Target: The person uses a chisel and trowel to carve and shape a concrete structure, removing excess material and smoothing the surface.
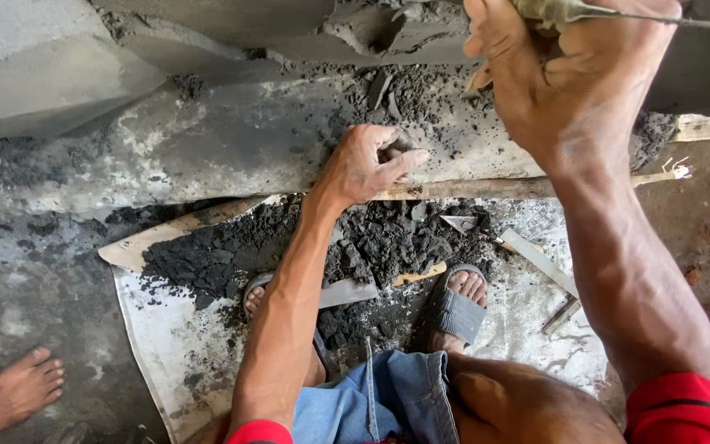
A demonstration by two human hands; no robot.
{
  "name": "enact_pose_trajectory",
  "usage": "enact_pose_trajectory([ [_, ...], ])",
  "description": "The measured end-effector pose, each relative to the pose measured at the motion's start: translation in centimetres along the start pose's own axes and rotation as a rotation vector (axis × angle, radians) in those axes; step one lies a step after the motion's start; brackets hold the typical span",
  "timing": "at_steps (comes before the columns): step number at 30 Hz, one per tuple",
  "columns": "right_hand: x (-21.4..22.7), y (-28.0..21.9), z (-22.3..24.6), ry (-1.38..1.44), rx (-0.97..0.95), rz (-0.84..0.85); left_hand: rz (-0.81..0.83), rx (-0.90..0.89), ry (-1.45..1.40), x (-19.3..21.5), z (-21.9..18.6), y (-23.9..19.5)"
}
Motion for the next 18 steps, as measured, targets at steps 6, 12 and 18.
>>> enact_pose_trajectory([
  [6, -0.6, -0.4, 0.1, 0.019, 0.018, 0.02, 0.056, 0.002, -0.009, -0.1, -1.2, 0.2],
  [12, -0.2, -1.5, -1.1, -0.216, -0.053, 0.044, 0.091, 0.037, -0.034, -0.1, -1.5, 0.3],
  [18, 0.3, -1.9, -2.0, -0.182, -0.143, 0.004, 0.097, 0.042, -0.058, -0.1, -1.3, 0.2],
])
Point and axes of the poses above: each hand's wrist, its own y-axis towards the middle knuckle, its own x-axis out of the back of the hand, z = x × y, the point moved 9 cm from there along y, towards the middle knuckle, and after that the axes turned 6 degrees about -z, right-handed, at the moved point
